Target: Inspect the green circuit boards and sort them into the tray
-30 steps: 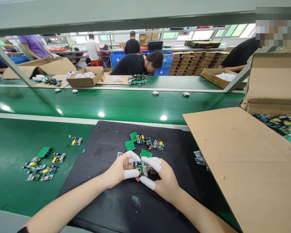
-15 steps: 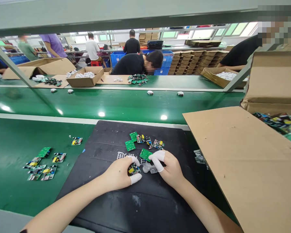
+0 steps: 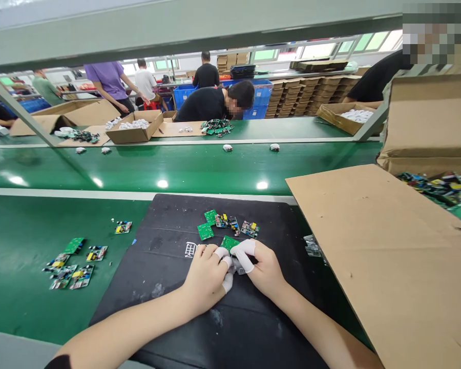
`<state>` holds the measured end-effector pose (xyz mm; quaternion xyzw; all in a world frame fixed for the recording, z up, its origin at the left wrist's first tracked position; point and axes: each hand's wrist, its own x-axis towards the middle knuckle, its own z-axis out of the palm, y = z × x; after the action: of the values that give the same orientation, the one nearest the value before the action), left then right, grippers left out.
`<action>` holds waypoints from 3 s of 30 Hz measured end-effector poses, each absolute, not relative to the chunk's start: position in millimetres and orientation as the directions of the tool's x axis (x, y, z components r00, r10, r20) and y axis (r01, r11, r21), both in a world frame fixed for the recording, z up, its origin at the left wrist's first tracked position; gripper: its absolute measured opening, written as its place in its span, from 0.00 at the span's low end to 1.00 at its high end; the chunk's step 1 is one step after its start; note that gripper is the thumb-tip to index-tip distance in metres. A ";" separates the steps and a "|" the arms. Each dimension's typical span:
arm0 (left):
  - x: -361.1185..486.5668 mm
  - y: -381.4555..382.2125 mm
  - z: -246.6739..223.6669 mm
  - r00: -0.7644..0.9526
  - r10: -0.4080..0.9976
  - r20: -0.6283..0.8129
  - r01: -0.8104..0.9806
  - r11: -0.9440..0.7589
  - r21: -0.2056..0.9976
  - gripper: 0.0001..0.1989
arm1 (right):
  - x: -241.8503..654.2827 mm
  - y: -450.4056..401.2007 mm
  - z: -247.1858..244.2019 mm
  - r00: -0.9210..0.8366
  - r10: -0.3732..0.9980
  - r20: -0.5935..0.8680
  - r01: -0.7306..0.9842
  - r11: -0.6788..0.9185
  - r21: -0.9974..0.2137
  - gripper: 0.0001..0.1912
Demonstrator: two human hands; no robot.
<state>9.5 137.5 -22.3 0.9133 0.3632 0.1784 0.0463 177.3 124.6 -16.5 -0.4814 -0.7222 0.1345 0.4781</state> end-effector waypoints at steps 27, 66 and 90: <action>-48.8 179.4 20.2 0.875 0.484 0.000 0.448 -0.810 0.378 0.15 | 173.9 118.7 -19.7 -0.479 0.715 0.510 0.785 0.608 -0.115 0.10; -36.4 172.5 -6.3 0.808 0.588 -0.031 0.559 -0.750 0.354 0.16 | 168.2 123.5 -26.5 -0.406 0.741 0.535 0.601 0.657 -0.454 0.05; -36.3 171.8 -1.4 0.815 0.580 -0.004 0.546 -0.765 0.343 0.15 | 165.3 120.9 -27.5 -0.265 0.793 0.549 0.569 0.588 -0.575 0.06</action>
<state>-36.3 171.8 -1.4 0.9380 0.2999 0.0509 0.1664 165.3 120.9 -27.5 -0.4342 -0.7841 0.1324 0.4231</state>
